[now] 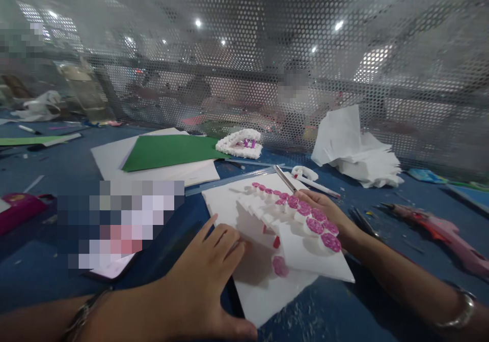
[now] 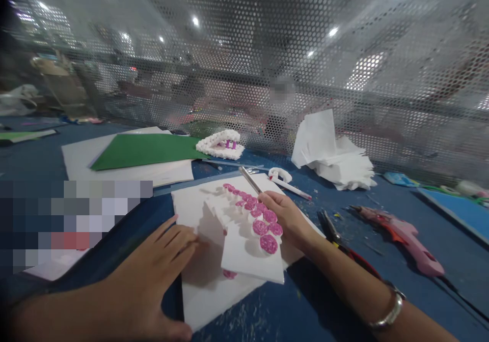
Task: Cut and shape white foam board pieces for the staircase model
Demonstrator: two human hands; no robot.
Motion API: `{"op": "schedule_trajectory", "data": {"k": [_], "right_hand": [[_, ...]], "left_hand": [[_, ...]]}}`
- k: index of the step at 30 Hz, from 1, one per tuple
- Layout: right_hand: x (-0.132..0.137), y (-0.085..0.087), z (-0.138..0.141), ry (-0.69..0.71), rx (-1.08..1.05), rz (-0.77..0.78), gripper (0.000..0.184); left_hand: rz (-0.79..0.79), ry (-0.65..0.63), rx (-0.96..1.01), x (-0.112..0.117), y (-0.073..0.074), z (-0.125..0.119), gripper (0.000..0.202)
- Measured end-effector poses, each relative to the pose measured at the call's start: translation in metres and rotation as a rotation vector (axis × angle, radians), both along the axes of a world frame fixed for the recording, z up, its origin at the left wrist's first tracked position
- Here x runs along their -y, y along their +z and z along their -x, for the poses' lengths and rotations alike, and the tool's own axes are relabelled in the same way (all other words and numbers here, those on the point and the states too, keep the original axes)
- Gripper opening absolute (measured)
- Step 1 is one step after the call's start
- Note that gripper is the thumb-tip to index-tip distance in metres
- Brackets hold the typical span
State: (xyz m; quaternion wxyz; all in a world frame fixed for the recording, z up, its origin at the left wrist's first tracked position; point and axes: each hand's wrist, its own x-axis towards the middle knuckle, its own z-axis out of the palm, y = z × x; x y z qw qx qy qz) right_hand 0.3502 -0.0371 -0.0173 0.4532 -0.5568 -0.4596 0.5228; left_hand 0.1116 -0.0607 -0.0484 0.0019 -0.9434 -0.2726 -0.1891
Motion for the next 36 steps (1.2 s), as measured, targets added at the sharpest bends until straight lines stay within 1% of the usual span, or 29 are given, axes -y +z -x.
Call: {"op": "schedule_trajectory", "data": {"k": [4, 7, 10, 12, 17, 20, 22, 23, 24, 25, 27, 29, 30, 31, 33, 36], "right_hand": [[0.001, 0.000, 0.002, -0.047, -0.005, -0.011, 0.036], [0.001, -0.002, 0.001, -0.044, 0.006, -0.015, 0.036], [0.001, -0.003, 0.000, -0.044, 0.013, -0.029, 0.034], [0.000, -0.004, -0.001, -0.044, 0.010, -0.029, 0.036], [0.001, -0.006, 0.000, -0.019, 0.021, -0.022, 0.038], [0.001, -0.005, -0.004, 0.027, 0.098, -0.068, 0.034], [-0.003, 0.002, -0.009, 0.057, 0.230, -0.147, 0.028], [-0.007, 0.009, -0.012, 0.072, 0.328, -0.207, 0.027], [-0.012, 0.017, -0.014, 0.100, 0.451, -0.274, 0.027], [-0.019, 0.026, -0.015, 0.152, 0.567, -0.353, 0.028], [-0.033, 0.046, -0.011, 0.265, 0.809, -0.465, 0.029], [-0.049, 0.062, 0.002, 0.369, 0.999, -0.536, 0.031], [-0.057, 0.066, 0.011, 0.422, 1.054, -0.566, 0.031], [-0.065, 0.069, 0.020, 0.492, 1.090, -0.594, 0.030], [-0.081, 0.067, 0.038, 0.628, 1.133, -0.636, 0.028], [-0.100, 0.054, 0.056, 0.758, 1.148, -0.601, 0.027]], "left_hand": [[-0.006, -0.005, 0.002, 0.000, 0.002, 0.000, 0.080], [0.070, 0.008, -0.043, 0.000, 0.009, 0.000, 0.080], [0.124, 0.039, -0.105, 0.000, 0.013, 0.001, 0.086], [0.104, 0.042, -0.108, -0.001, 0.011, 0.002, 0.088], [0.009, 0.044, -0.153, -0.004, 0.004, 0.008, 0.084], [0.002, 0.067, -0.204, -0.005, 0.007, 0.011, 0.079], [0.025, 0.083, -0.230, -0.005, 0.010, 0.011, 0.077], [0.039, 0.087, -0.240, -0.005, 0.012, 0.011, 0.077], [0.055, 0.090, -0.246, -0.005, 0.013, 0.010, 0.077], [0.070, 0.088, -0.249, -0.005, 0.014, 0.010, 0.077], [0.102, 0.087, -0.248, -0.007, 0.015, 0.010, 0.076], [0.124, 0.093, -0.243, -0.009, 0.015, 0.011, 0.075], [0.132, 0.096, -0.239, -0.010, 0.015, 0.011, 0.074], [0.137, 0.100, -0.234, -0.011, 0.014, 0.012, 0.074], [0.141, 0.103, -0.222, -0.011, 0.014, 0.013, 0.073], [0.146, 0.102, -0.222, -0.010, 0.014, 0.013, 0.071]]}}
